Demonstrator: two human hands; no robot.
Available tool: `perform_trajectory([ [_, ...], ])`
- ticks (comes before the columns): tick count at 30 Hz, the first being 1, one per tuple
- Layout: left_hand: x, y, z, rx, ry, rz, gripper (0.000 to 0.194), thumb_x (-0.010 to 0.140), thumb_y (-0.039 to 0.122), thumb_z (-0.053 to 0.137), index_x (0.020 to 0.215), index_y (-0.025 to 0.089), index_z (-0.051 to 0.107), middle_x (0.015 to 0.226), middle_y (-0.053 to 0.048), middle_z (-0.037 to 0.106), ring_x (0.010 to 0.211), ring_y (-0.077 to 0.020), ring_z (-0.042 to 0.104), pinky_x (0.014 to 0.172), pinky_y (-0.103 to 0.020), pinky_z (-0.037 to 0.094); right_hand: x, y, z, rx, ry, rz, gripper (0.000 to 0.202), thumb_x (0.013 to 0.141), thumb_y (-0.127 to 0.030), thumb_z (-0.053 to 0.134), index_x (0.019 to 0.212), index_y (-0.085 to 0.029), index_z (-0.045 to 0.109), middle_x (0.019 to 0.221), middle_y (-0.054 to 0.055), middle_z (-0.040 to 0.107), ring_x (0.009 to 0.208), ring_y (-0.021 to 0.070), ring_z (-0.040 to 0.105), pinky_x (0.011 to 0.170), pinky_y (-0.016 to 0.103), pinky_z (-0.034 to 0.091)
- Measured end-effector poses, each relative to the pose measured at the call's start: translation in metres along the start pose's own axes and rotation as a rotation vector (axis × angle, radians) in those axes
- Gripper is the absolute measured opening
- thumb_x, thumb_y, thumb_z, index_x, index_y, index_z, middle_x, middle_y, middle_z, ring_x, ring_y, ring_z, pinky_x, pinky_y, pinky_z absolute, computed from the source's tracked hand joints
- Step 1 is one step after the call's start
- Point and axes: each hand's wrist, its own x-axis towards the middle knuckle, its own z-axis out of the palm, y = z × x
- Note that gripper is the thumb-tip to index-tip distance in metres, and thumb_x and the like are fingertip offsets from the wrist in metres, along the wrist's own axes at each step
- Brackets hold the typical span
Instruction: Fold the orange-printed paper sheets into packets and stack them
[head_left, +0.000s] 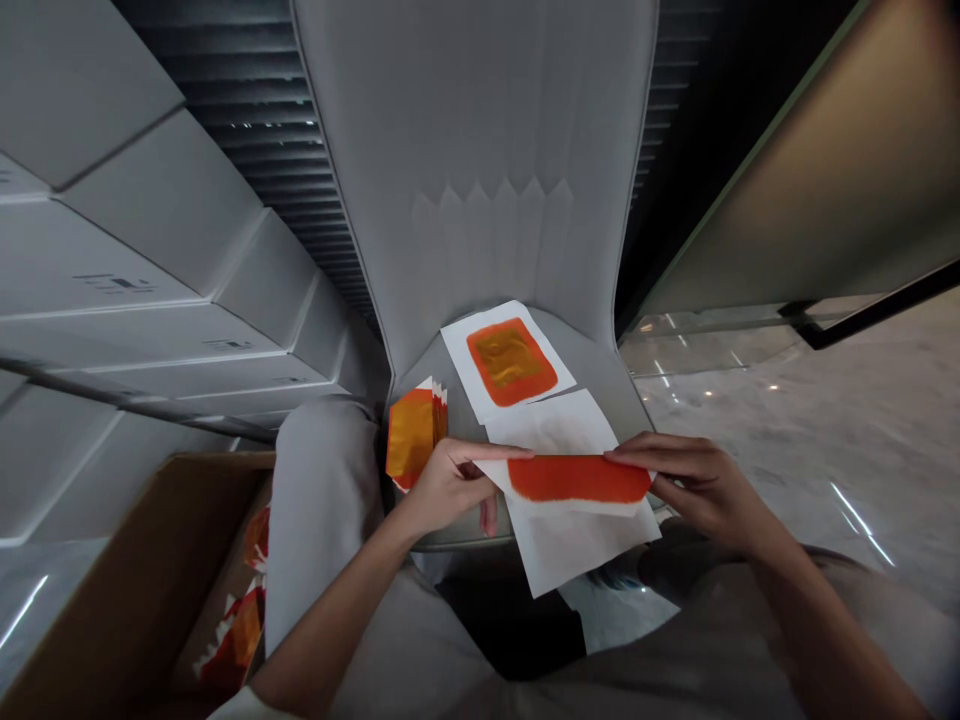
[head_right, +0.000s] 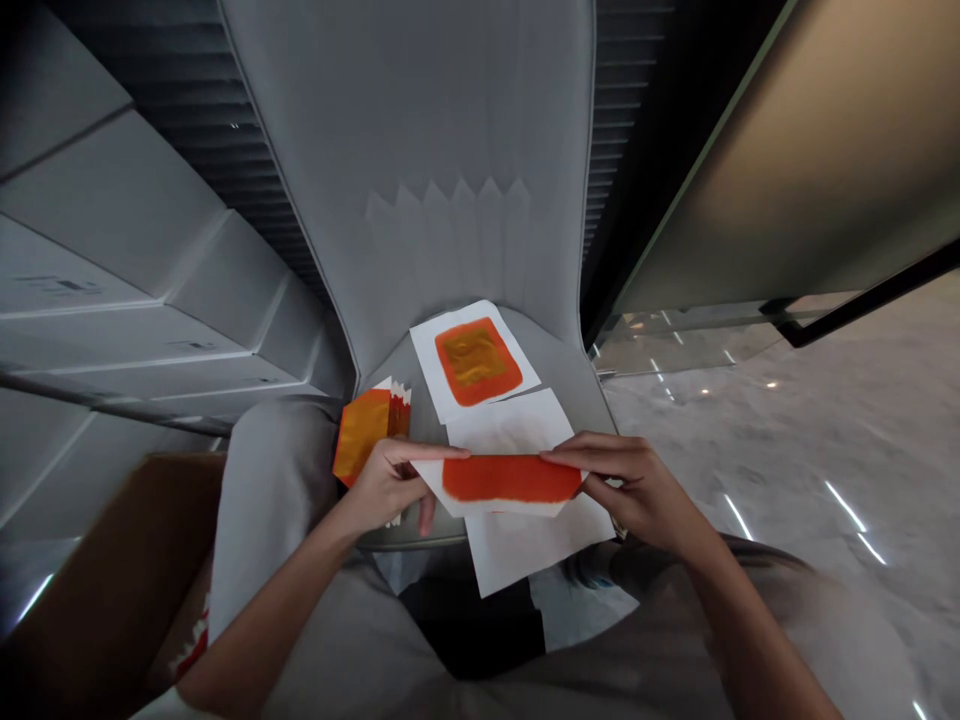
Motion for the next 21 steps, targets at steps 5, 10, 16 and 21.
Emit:
perform_trajectory([
  [5,-0.001,-0.001,-0.005,0.05,-0.015,-0.046,0.054,0.071,0.005,0.056,0.12,0.013,0.074,0.043,0.004,0.06,0.034,-0.0102,0.056,0.034,-0.014,0.038,-0.002,-0.002,0.001,-0.047,0.039,-0.101,0.032,0.096,-0.024,0.059,0.121,-0.038,0.074,0.113,0.003,0.076,0.1,0.0226,0.072,0.082,0.034,0.061],
  [10,-0.001,0.0,-0.009,0.097,-0.05,0.034,0.034,0.075,0.01,0.064,0.105,0.016,0.079,0.062,-0.003,0.072,0.053,-0.0149,0.069,0.05,-0.019,0.052,-0.003,-0.002,0.004,-0.109,0.062,-0.119,0.036,0.096,-0.02,0.058,0.124,-0.037,0.072,0.116,0.002,0.075,0.102,0.0221,0.072,0.086,0.034,0.06],
  [16,-0.003,0.008,-0.009,0.237,0.012,0.168,0.032,0.088,0.039,0.07,0.108,0.016,0.079,0.093,-0.011,0.078,0.073,-0.0197,0.071,0.054,-0.022,0.05,-0.003,0.0,-0.001,-0.086,-0.096,-0.094,0.044,0.09,-0.03,0.073,0.133,-0.036,0.066,0.128,0.004,0.069,0.112,0.025,0.068,0.093,0.037,0.057],
  [21,0.004,0.001,0.005,0.458,0.242,0.243,0.033,0.094,0.037,0.066,0.123,0.022,0.073,0.088,-0.002,0.077,0.045,-0.0055,0.046,0.041,-0.019,0.033,0.006,-0.005,0.004,-0.005,-0.159,-0.034,0.032,0.091,-0.04,0.072,0.121,-0.03,0.072,0.122,0.006,0.072,0.111,0.0259,0.068,0.094,0.037,0.056],
])
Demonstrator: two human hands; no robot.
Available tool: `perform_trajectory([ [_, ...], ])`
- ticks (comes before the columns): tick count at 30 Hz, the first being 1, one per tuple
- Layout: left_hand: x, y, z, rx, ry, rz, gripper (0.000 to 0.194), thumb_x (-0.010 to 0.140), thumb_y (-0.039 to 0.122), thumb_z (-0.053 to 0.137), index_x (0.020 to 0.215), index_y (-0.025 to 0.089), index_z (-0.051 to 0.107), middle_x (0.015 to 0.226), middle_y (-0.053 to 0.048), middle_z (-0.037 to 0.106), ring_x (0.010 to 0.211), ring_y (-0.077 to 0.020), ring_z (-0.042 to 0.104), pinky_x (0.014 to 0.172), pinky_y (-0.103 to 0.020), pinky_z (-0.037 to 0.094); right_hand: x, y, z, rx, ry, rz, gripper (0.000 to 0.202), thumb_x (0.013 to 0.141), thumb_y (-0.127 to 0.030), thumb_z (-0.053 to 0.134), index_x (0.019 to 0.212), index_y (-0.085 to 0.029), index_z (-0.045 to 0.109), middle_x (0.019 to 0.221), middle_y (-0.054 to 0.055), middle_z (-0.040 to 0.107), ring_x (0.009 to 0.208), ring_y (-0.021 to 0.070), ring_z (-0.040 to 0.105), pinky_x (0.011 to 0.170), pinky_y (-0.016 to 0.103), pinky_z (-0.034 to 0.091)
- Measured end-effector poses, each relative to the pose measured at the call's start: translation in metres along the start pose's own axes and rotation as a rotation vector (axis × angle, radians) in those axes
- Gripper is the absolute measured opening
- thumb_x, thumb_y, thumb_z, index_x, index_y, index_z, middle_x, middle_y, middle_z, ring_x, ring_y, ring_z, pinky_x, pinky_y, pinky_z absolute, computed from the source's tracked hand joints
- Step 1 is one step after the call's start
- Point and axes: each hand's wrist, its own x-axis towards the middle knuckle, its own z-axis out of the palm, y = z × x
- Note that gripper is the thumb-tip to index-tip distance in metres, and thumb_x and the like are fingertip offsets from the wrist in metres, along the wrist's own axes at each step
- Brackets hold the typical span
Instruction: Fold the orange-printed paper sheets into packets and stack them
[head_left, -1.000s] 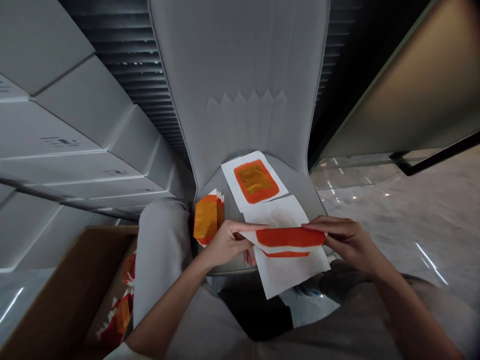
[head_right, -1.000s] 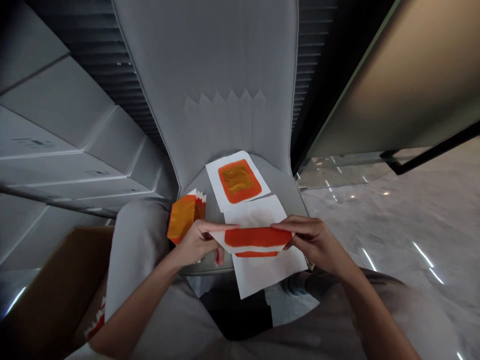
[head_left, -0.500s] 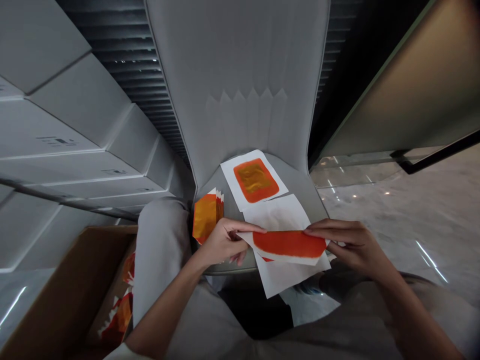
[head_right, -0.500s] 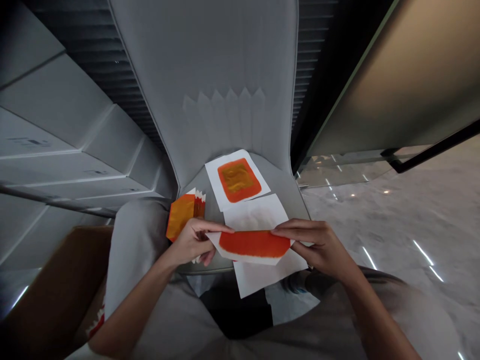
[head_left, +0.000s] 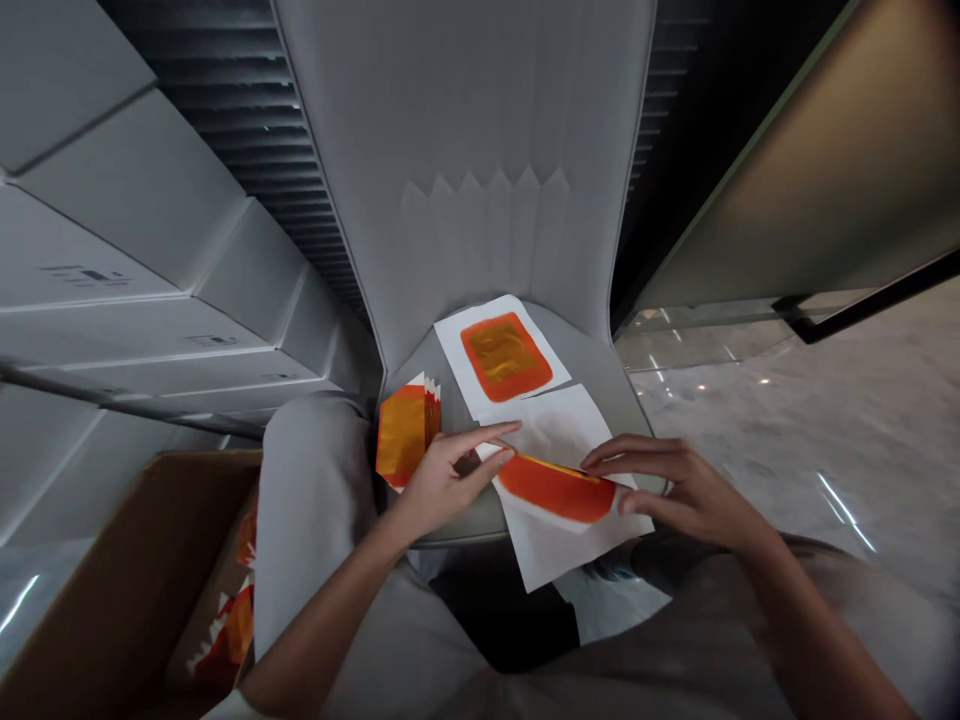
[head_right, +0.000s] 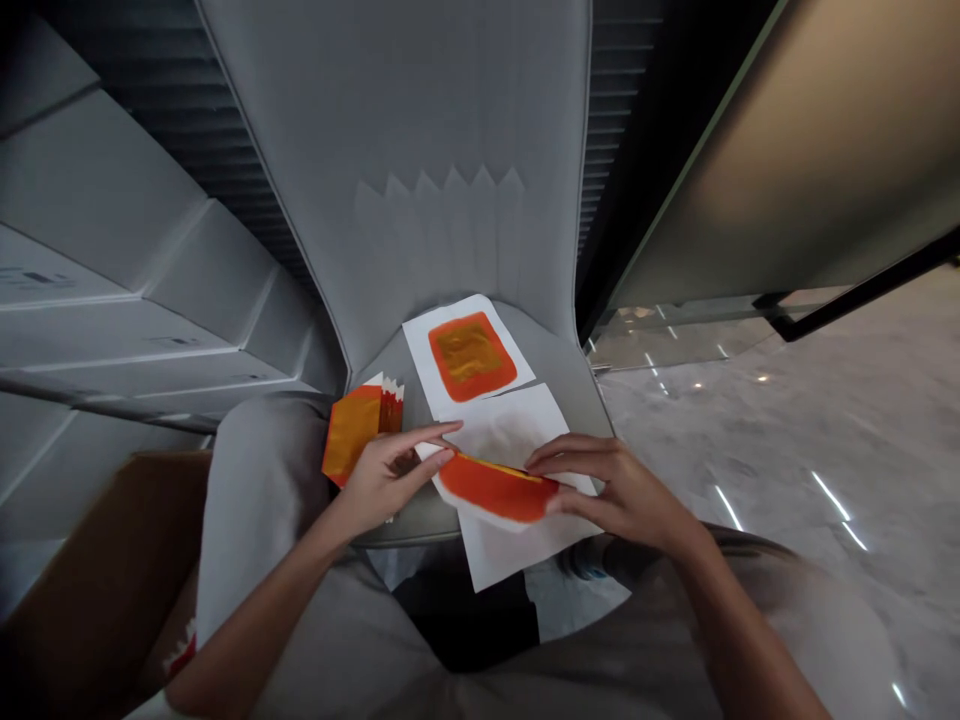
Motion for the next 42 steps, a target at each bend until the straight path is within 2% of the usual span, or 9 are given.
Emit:
perform_trajectory([
  [1,0.0,-0.001,0.005,0.021,0.018,0.018,0.038,0.094,0.035,0.066,0.13,0.025,0.068,0.089,-0.001,0.077,0.044,-0.0046,0.044,0.041,-0.019,0.033,0.004,-0.002,0.004,0.003,0.04,0.032,0.026,0.095,-0.039,0.067,0.118,-0.029,0.073,0.119,0.006,0.073,0.109,0.0248,0.068,0.094,0.036,0.056],
  [3,-0.001,-0.004,0.013,0.029,0.037,0.063,0.044,0.094,0.032,0.067,0.138,0.027,0.062,0.092,0.0,0.077,0.05,-0.0062,0.052,0.047,-0.018,0.041,0.011,-0.005,0.015,-0.002,0.123,0.104,0.023,0.099,-0.038,0.06,0.114,-0.028,0.074,0.114,0.005,0.075,0.105,0.023,0.07,0.091,0.033,0.056],
  [7,-0.003,-0.003,0.023,-0.001,0.056,0.082,0.043,0.095,0.03,0.067,0.137,0.028,0.059,0.1,-0.001,0.079,0.085,-0.014,0.073,0.069,-0.02,0.054,0.022,-0.01,0.036,0.01,0.136,0.161,0.022,0.1,-0.037,0.058,0.106,-0.026,0.076,0.103,0.002,0.078,0.092,0.0193,0.073,0.078,0.026,0.056],
  [12,-0.003,-0.003,0.025,-0.115,0.104,0.101,0.035,0.096,0.026,0.064,0.131,0.024,0.057,0.104,-0.003,0.079,0.098,-0.0177,0.075,0.085,-0.026,0.057,0.027,-0.016,0.043,-0.002,0.091,0.103,0.022,0.102,-0.033,0.056,0.103,-0.027,0.076,0.092,-0.001,0.079,0.077,0.0154,0.072,0.068,0.024,0.052],
  [17,-0.004,-0.002,0.027,-0.161,0.142,0.134,0.028,0.097,0.023,0.063,0.125,0.022,0.06,0.105,-0.005,0.079,0.1,-0.0183,0.074,0.092,-0.03,0.056,0.031,-0.013,0.048,-0.122,0.154,-0.01,0.018,0.1,-0.026,0.058,0.105,-0.025,0.075,0.095,0.001,0.078,0.082,0.0161,0.072,0.076,0.027,0.053],
  [23,-0.003,-0.001,0.03,-0.236,0.16,0.049,0.029,0.092,0.026,0.071,0.119,0.02,0.065,0.104,-0.006,0.078,0.096,-0.0179,0.073,0.085,-0.027,0.057,0.033,-0.01,0.053,-0.444,0.278,-0.204,0.013,0.098,-0.02,0.061,0.102,-0.019,0.073,0.086,0.003,0.076,0.078,0.018,0.07,0.083,0.034,0.054],
  [29,0.002,-0.001,0.034,-0.277,0.115,0.0,0.012,0.088,0.029,0.075,0.092,0.018,0.076,0.097,-0.006,0.077,0.09,-0.0174,0.071,0.083,-0.027,0.057,0.035,-0.021,0.052,-0.637,0.334,-0.344,0.011,0.097,-0.014,0.06,0.1,-0.017,0.07,0.087,0.001,0.077,0.075,0.0146,0.07,0.091,0.035,0.052],
  [35,0.003,0.001,0.03,-0.214,0.106,0.063,0.01,0.091,0.026,0.071,0.091,0.02,0.079,0.097,-0.005,0.078,0.09,-0.0184,0.072,0.085,-0.029,0.057,0.038,-0.018,0.054,-0.614,0.339,-0.334,0.01,0.098,-0.016,0.06,0.1,-0.016,0.071,0.086,0.001,0.077,0.075,0.0147,0.071,0.091,0.035,0.051],
  [42,0.002,-0.004,0.029,-0.171,0.125,0.08,0.011,0.092,0.024,0.07,0.095,0.022,0.08,0.098,-0.004,0.079,0.091,-0.0177,0.074,0.086,-0.027,0.058,0.036,-0.015,0.06,-0.5,0.325,-0.216,0.012,0.099,-0.019,0.06,0.104,-0.018,0.071,0.084,0.003,0.075,0.077,0.0169,0.069,0.076,0.032,0.052],
])
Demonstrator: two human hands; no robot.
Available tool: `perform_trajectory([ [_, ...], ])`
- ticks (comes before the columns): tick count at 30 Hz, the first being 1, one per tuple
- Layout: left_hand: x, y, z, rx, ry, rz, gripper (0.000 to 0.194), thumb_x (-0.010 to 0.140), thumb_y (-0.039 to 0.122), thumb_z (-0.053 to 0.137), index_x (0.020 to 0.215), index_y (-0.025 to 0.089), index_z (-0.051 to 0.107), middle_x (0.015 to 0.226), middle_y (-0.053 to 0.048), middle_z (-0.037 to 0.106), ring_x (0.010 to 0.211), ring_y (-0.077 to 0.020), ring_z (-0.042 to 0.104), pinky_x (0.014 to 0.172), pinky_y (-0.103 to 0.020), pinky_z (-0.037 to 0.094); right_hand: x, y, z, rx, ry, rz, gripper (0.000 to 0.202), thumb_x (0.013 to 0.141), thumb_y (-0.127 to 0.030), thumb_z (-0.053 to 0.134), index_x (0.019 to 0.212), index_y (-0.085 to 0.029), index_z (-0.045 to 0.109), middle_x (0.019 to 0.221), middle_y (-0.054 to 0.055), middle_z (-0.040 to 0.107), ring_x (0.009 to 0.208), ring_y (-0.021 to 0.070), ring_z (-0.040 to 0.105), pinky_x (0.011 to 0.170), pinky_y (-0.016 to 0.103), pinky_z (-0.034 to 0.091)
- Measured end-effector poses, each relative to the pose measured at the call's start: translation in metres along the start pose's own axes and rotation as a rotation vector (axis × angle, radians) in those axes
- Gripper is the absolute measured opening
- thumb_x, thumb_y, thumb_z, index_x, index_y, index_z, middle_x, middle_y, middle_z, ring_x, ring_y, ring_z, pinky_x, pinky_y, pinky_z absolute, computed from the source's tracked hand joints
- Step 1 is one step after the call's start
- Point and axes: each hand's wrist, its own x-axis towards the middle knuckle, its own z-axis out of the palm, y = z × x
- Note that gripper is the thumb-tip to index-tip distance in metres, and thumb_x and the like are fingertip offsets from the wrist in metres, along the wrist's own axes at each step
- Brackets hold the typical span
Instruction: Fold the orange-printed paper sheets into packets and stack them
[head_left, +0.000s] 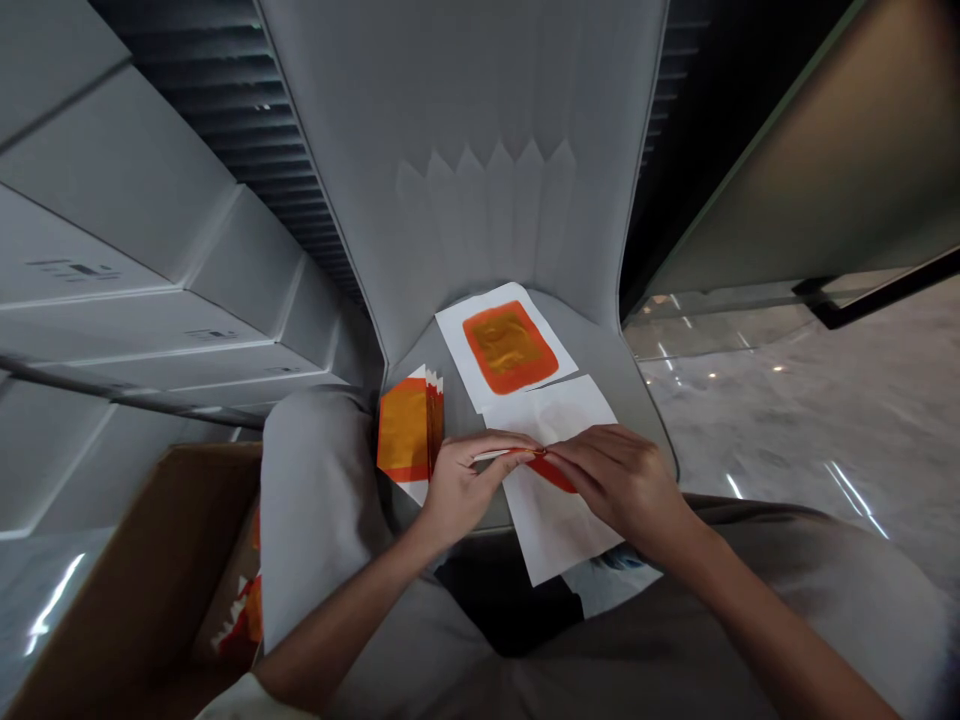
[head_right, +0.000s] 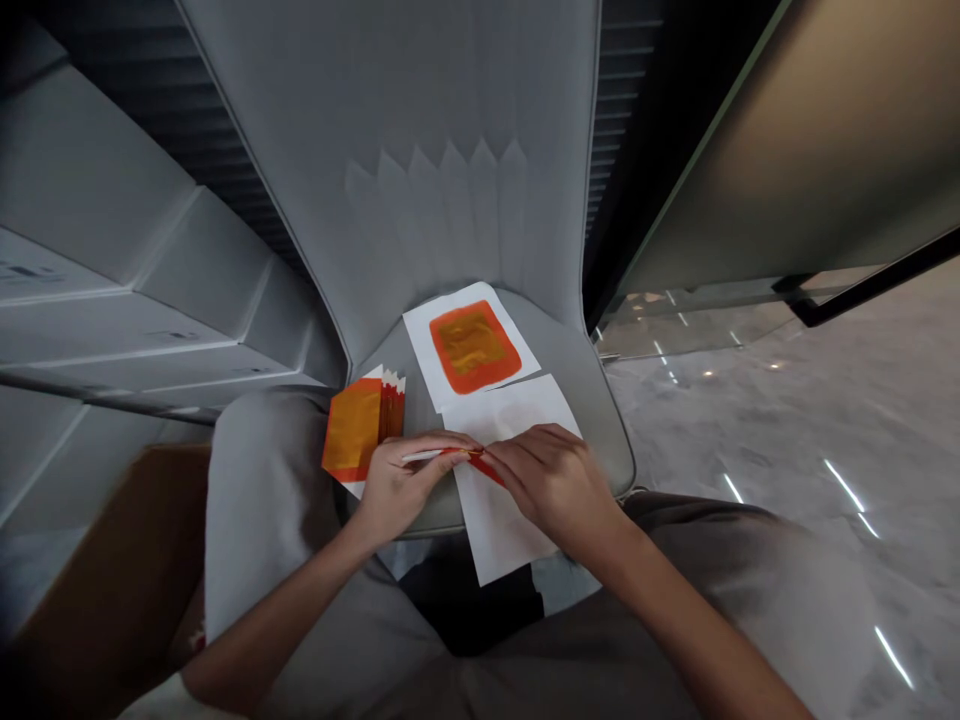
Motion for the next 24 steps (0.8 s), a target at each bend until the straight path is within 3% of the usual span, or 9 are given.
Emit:
perform_trajectory([
  [7,0.002,0.003,0.006,-0.101,0.023,-0.046,0.011,0.089,0.027,0.073,0.096,0.018,0.076,0.099,-0.006,0.077,0.092,-0.0172,0.071,0.085,-0.027,0.057,-0.001,-0.002,0.001,-0.108,0.018,-0.09,0.013,0.099,-0.014,0.057,0.103,-0.016,0.069,0.087,0.006,0.076,0.081,0.0188,0.07,0.083,0.036,0.054],
  [13,0.003,0.003,0.009,-0.134,0.058,-0.087,0.012,0.087,0.03,0.075,0.088,0.018,0.074,0.092,-0.006,0.074,0.087,-0.0166,0.069,0.081,-0.028,0.055,-0.004,-0.003,0.003,-0.195,-0.043,-0.165,0.021,0.097,-0.011,0.057,0.112,-0.019,0.069,0.1,0.008,0.077,0.092,0.0224,0.071,0.095,0.042,0.053],
  [18,0.004,0.001,0.008,-0.113,0.074,-0.085,0.015,0.091,0.033,0.07,0.089,0.018,0.075,0.095,-0.007,0.075,0.092,-0.0188,0.069,0.087,-0.031,0.055,0.001,-0.003,0.009,-0.087,-0.005,-0.043,0.015,0.1,-0.018,0.056,0.103,-0.019,0.071,0.088,0.006,0.077,0.08,0.0189,0.071,0.083,0.036,0.054],
  [24,0.004,0.002,0.001,-0.103,0.096,-0.124,0.021,0.095,0.036,0.065,0.097,0.019,0.078,0.106,-0.007,0.076,0.1,-0.0206,0.069,0.091,-0.03,0.053,-0.001,0.007,0.011,0.044,-0.046,0.135,0.018,0.101,-0.027,0.057,0.107,-0.021,0.073,0.096,0.005,0.078,0.082,0.0182,0.073,0.075,0.03,0.054],
])
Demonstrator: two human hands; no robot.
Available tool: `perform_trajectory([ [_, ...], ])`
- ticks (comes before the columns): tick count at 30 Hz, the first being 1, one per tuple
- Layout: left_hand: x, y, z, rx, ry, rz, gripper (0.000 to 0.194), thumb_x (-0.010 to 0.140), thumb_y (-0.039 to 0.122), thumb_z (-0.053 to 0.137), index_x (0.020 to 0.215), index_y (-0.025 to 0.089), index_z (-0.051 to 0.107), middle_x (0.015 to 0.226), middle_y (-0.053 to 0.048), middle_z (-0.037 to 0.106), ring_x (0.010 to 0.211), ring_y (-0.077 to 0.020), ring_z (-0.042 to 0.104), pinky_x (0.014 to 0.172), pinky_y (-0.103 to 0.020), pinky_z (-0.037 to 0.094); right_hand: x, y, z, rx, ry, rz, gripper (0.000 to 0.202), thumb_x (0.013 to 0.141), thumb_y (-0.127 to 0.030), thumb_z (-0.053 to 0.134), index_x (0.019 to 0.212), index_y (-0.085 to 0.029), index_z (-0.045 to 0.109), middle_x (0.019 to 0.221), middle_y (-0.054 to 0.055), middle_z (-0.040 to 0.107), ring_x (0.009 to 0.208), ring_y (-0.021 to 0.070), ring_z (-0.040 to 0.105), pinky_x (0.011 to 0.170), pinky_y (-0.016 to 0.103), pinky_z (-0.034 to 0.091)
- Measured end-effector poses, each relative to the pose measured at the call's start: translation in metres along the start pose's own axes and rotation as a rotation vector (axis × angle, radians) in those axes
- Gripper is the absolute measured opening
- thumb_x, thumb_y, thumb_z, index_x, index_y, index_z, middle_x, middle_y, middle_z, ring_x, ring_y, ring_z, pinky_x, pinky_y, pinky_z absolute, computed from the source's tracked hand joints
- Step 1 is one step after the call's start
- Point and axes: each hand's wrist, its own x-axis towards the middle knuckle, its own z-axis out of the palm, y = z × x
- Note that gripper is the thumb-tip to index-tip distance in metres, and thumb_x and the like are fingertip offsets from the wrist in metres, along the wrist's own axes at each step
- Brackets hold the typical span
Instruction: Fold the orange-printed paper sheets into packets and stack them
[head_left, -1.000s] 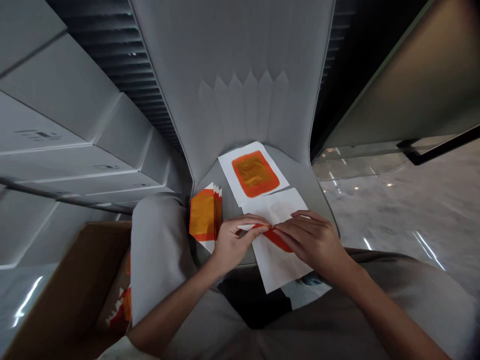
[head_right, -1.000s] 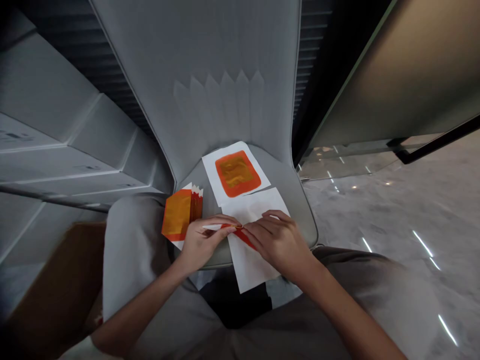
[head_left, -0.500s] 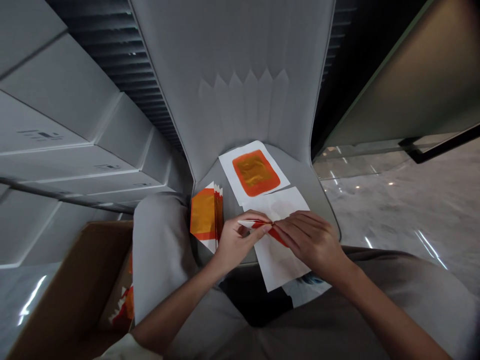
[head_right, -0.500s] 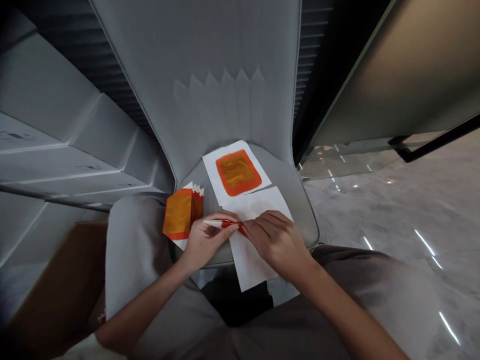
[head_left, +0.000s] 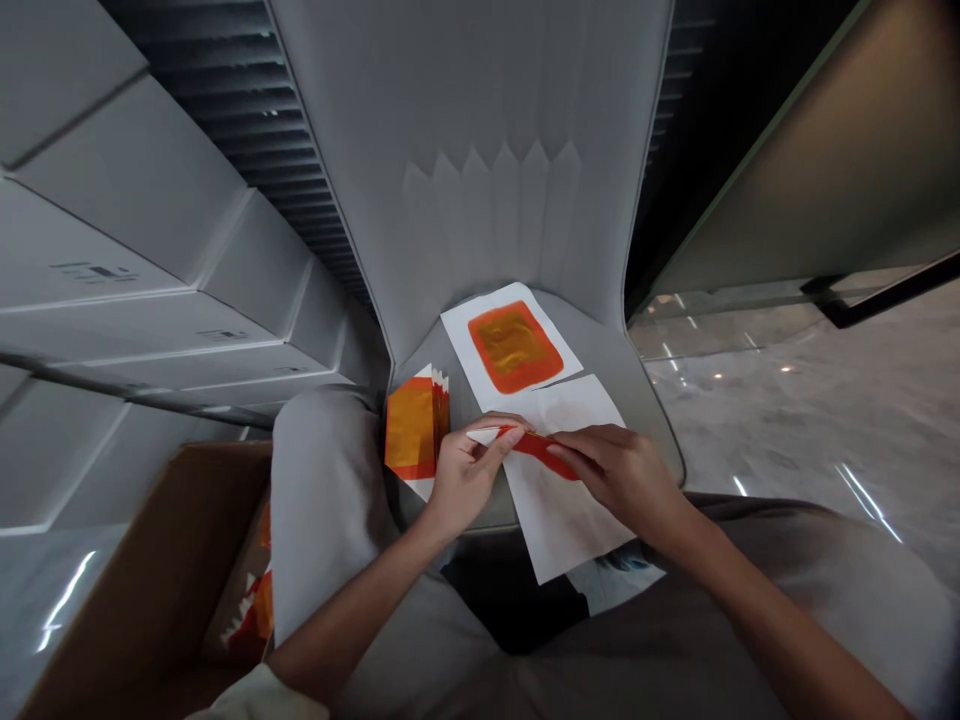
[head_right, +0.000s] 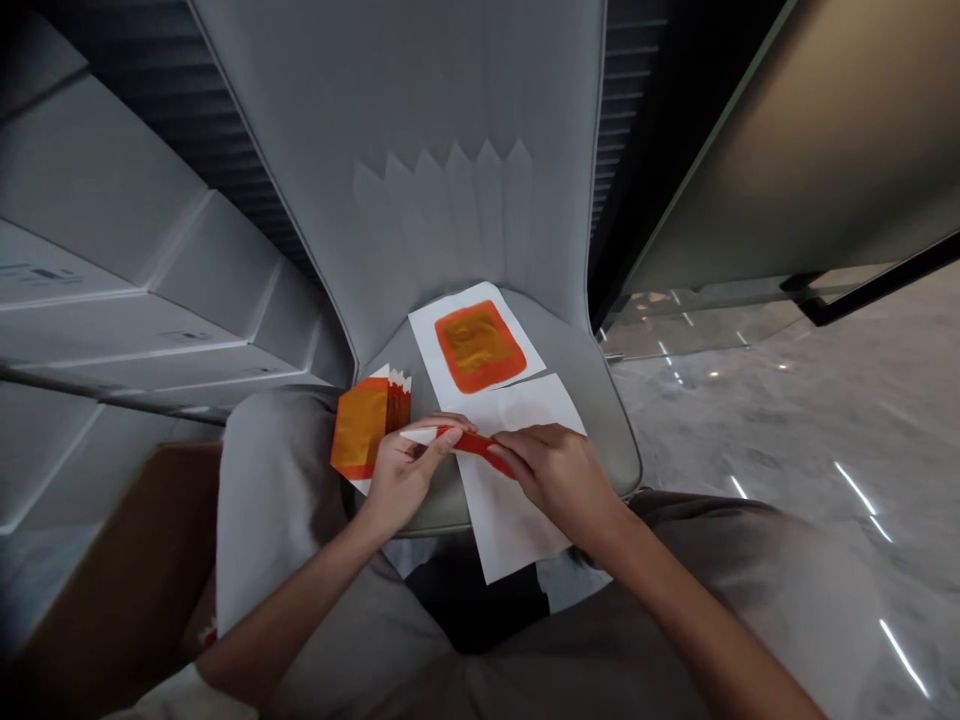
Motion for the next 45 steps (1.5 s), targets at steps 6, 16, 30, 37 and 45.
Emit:
perform_trajectory([
  [6,-0.002,0.002,-0.001,0.01,-0.06,-0.06,0.035,0.1,0.044,0.055,0.11,0.019,0.077,0.103,-0.007,0.077,0.097,-0.0221,0.071,0.095,-0.034,0.053,0.002,0.002,-0.008,0.136,0.025,0.085,0.017,0.098,-0.027,0.063,0.098,-0.024,0.079,0.081,0.001,0.078,0.068,0.0169,0.072,0.06,0.027,0.051],
  [16,0.001,0.004,-0.007,-0.063,-0.045,-0.073,0.041,0.101,0.05,0.05,0.116,0.021,0.074,0.111,-0.009,0.076,0.085,-0.0212,0.071,0.073,-0.031,0.055,0.002,0.009,-0.016,0.285,-0.078,0.201,0.019,0.099,-0.027,0.06,0.103,-0.025,0.079,0.093,0.001,0.08,0.073,0.0184,0.075,0.059,0.025,0.057],
  [30,0.007,-0.001,-0.013,-0.229,0.111,-0.108,0.043,0.095,0.054,0.061,0.111,0.015,0.071,0.106,-0.012,0.077,0.087,-0.0219,0.073,0.071,-0.03,0.055,0.002,0.012,-0.015,0.241,0.003,0.205,0.013,0.095,-0.026,0.066,0.097,-0.026,0.079,0.089,-0.001,0.08,0.069,0.0174,0.075,0.06,0.025,0.058],
  [37,0.008,0.0,-0.013,-0.239,0.16,-0.09,0.046,0.094,0.057,0.06,0.114,0.016,0.071,0.108,-0.014,0.077,0.086,-0.0214,0.074,0.07,-0.03,0.058,0.0,0.018,-0.021,0.319,-0.013,0.282,0.014,0.095,-0.03,0.066,0.097,-0.026,0.079,0.086,-0.001,0.08,0.063,0.016,0.074,0.056,0.024,0.06],
  [45,0.007,-0.008,-0.022,-0.22,0.029,-0.177,0.034,0.088,0.047,0.073,0.103,0.016,0.076,0.097,-0.006,0.078,0.082,-0.019,0.074,0.077,-0.031,0.061,-0.002,0.025,-0.026,0.501,0.001,0.37,0.013,0.09,-0.034,0.071,0.096,-0.026,0.08,0.092,0.0,0.08,0.074,0.0202,0.077,0.067,0.031,0.068],
])
